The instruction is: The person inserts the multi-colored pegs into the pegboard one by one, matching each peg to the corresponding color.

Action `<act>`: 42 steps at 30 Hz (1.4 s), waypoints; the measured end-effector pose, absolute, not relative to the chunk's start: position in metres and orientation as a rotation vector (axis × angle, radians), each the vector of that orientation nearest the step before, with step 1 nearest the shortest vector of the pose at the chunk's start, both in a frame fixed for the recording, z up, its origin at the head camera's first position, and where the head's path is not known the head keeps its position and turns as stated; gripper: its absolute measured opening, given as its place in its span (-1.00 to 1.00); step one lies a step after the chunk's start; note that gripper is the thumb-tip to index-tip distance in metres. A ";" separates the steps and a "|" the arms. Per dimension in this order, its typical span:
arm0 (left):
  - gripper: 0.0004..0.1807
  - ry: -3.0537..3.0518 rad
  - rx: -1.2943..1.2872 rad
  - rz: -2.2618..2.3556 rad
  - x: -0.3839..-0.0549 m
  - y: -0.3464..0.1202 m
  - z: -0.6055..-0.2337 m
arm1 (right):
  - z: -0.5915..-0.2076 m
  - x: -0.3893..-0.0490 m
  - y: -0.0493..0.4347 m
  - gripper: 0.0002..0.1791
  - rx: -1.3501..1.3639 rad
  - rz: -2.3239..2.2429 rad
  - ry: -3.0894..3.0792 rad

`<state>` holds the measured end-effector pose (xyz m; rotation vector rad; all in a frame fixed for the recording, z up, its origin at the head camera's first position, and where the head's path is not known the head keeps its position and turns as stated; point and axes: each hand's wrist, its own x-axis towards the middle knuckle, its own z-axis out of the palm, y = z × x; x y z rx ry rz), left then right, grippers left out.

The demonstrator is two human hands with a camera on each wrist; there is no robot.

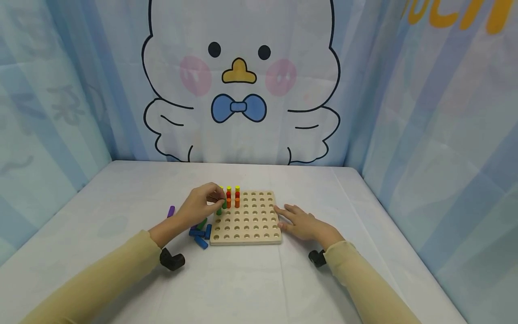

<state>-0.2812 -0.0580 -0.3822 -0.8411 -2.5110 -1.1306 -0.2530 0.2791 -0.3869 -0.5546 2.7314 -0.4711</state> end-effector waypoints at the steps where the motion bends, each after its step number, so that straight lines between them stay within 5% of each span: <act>1: -0.87 -2.513 -0.849 -1.125 -0.281 -0.058 -0.383 | -0.387 -0.253 0.279 -0.28 -0.554 -0.473 2.730; 42: -0.88 -2.739 -0.736 -1.030 -0.275 -0.047 -0.390 | -0.386 -0.252 0.278 -0.28 -0.555 -0.480 2.725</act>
